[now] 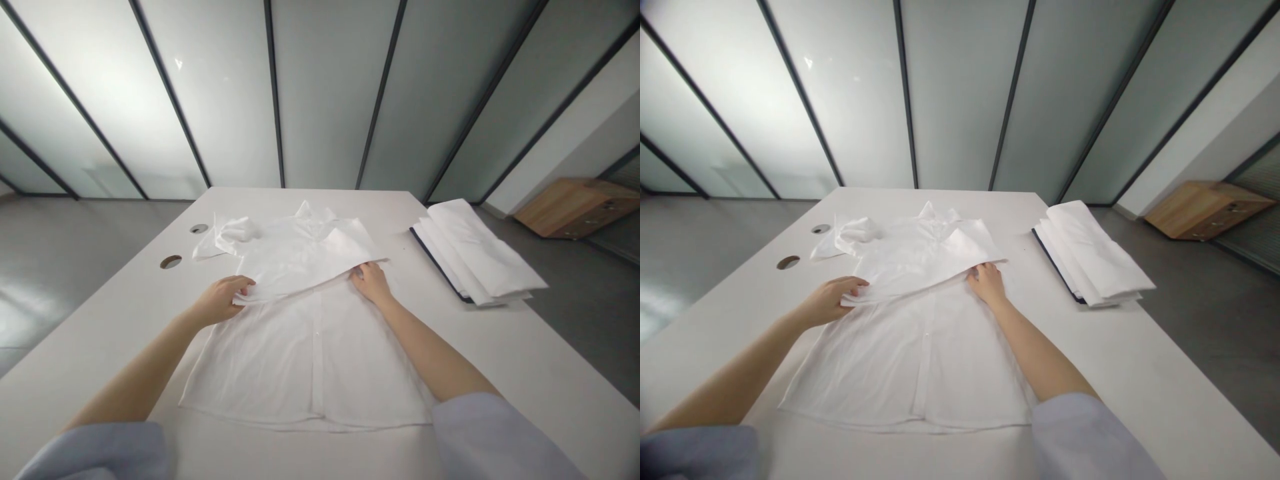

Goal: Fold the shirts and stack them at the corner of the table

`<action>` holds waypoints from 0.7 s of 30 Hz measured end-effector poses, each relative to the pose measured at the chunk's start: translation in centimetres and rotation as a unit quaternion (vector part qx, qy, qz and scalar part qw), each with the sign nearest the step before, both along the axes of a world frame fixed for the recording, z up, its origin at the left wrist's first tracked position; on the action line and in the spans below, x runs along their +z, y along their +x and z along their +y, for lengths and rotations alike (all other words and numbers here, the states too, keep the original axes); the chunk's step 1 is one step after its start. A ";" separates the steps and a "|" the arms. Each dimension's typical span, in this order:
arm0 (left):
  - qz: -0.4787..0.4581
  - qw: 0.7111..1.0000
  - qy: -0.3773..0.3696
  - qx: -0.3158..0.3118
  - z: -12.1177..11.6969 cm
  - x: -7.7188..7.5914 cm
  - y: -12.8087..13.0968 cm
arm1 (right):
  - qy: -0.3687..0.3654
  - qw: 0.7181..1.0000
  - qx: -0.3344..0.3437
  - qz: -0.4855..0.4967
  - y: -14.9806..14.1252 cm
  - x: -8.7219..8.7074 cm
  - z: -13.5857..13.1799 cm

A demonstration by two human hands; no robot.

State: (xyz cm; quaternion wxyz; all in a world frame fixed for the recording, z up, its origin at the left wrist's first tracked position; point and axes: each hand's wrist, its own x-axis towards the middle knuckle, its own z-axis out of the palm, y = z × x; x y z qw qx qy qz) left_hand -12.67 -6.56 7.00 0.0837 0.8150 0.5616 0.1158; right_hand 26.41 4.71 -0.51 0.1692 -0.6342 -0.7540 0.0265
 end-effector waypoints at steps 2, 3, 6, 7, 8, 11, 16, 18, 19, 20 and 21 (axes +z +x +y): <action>-0.025 1.000 0.003 0.002 -0.9 -0.6 -0.6 | 0.005 1.000 -0.001 0.019 0.0 0.0 0.0; -0.037 0.999 0.004 0.002 -1.3 -0.8 -0.7 | 0.007 0.999 -0.001 0.036 0.1 0.0 0.1; -0.061 0.998 0.002 -0.014 -2.4 -1.6 -0.3 | 0.016 0.990 -0.017 0.137 0.7 -0.1 0.3; -0.066 0.998 0.000 -0.026 -2.8 -1.8 0.1 | 0.022 0.982 -0.031 0.183 1.0 -0.2 0.5; -0.068 0.997 -0.005 -0.040 -3.1 -1.9 0.5 | 0.031 0.971 -0.051 0.230 1.3 -0.2 0.6; -0.050 0.994 -0.040 -0.083 -4.1 -1.5 1.9 | 0.067 0.932 -0.118 0.336 2.3 -0.4 1.1; -0.029 0.976 -0.170 -0.130 -4.6 1.6 2.4 | 0.095 0.933 -0.132 0.320 3.8 0.4 2.2; -0.071 0.954 -0.251 -0.151 -3.7 2.6 1.9 | 0.093 0.949 -0.119 0.277 4.5 0.9 2.9; -0.102 0.941 -0.283 -0.155 -2.9 2.8 1.7 | 0.088 0.956 -0.117 0.254 4.8 1.1 3.3; -0.132 0.933 -0.299 -0.150 -1.9 2.7 1.5 | 0.078 0.963 -0.118 0.231 5.0 1.3 3.8; -0.158 0.934 -0.291 -0.132 -0.7 2.3 1.3 | 0.063 0.968 -0.124 0.208 5.2 1.5 4.3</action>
